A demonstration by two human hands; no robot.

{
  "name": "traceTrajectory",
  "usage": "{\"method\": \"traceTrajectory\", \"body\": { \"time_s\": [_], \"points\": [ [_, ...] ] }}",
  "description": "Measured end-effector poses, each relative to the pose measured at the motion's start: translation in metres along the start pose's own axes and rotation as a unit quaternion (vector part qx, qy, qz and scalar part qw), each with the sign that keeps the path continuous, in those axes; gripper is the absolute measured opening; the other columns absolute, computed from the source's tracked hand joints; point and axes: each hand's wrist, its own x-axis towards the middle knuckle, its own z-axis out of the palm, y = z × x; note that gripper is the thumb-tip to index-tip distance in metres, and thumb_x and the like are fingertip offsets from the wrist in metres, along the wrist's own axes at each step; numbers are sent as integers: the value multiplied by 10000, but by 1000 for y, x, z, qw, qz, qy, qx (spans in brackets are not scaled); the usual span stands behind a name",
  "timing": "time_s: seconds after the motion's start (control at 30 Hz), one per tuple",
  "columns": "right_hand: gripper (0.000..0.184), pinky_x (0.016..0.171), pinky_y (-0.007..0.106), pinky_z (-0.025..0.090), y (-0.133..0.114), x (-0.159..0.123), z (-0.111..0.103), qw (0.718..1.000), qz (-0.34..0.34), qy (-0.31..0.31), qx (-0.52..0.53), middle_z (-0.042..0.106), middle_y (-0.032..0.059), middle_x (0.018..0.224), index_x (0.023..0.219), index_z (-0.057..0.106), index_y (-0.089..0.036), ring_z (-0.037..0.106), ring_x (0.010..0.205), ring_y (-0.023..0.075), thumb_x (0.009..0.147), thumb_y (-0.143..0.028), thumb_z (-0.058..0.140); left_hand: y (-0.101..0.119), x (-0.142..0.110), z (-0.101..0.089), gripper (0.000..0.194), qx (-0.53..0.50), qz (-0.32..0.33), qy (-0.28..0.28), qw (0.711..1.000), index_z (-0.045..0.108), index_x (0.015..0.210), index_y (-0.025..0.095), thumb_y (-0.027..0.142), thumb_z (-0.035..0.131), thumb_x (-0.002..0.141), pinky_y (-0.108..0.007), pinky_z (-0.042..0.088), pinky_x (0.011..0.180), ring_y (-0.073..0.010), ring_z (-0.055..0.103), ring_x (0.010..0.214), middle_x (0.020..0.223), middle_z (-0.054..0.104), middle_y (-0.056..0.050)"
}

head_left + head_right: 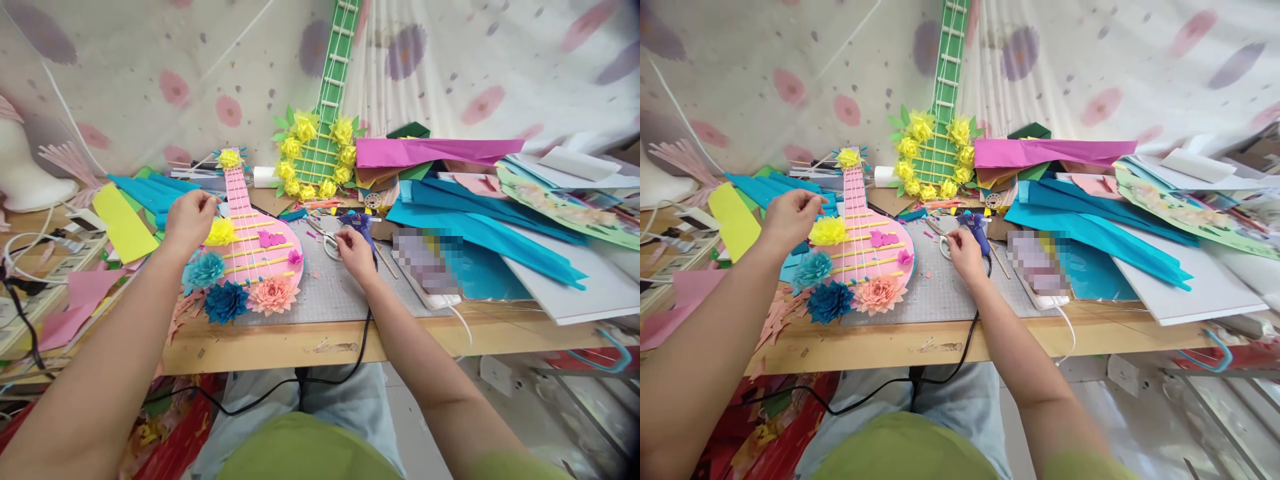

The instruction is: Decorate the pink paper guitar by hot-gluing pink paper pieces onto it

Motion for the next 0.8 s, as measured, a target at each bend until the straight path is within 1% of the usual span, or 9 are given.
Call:
{"method": "traceTrajectory", "body": {
  "time_s": [0.1,0.23,0.33,0.4,0.47,0.53,0.6,0.7,0.8],
  "points": [
    [130,653,325,474,4,2,1,1000,19,0,9,592,29,721,783,562,-212,580,656,178,784,-334,518,-3,-2,2,224,-9,7,-67,998,597,729,215,398,480,780,-314,412,646,-198,586,720,812,690,-38],
    [170,637,326,479,8,3,4,998,45,-7,37,603,16,696,787,572,-216,586,613,173,777,-382,536,6,-7,10,184,-21,65,-132,989,554,701,212,389,511,729,-281,383,604,-170,562,678,734,655,-18],
    [189,642,332,478,10,4,5,999,45,-4,27,615,23,716,821,587,-210,590,604,174,794,-380,510,16,-6,15,173,-3,98,-141,985,483,659,216,347,454,769,-279,344,578,-158,513,623,660,591,-7],
    [202,658,339,474,10,4,6,999,29,15,2,624,37,741,822,589,-206,589,638,184,802,-384,495,22,-2,17,229,20,106,-145,984,419,607,221,323,392,810,-286,310,559,-158,475,581,597,535,-7],
    [207,678,341,465,9,4,7,999,12,36,-25,630,52,762,800,580,-207,581,691,196,801,-391,488,26,3,19,313,36,105,-151,982,376,567,227,350,339,853,-296,293,555,-166,460,556,554,501,-15],
    [205,686,340,453,9,4,7,998,6,41,-40,626,55,757,774,565,-210,567,716,202,797,-396,481,27,9,21,367,30,108,-159,981,392,566,229,406,311,877,-299,304,572,-176,485,573,564,527,-27],
    [198,674,337,439,9,4,8,998,11,33,-46,614,51,732,743,547,-214,548,692,198,787,-397,487,28,15,23,334,6,121,-173,977,466,626,220,415,339,866,-292,329,597,-183,535,640,655,603,-38],
    [201,649,330,420,11,4,11,998,14,36,-53,596,46,704,705,530,-218,525,659,191,771,-408,519,30,20,25,225,-23,140,-193,971,517,707,209,340,382,830,-279,357,622,-177,566,712,781,654,-39],
    [229,615,321,400,11,4,14,997,19,43,-54,567,30,657,674,518,-223,508,630,184,765,-431,544,35,22,26,199,-7,142,-191,971,439,640,219,262,352,813,-280,344,598,-170,535,658,688,601,-26]
  ]
}}
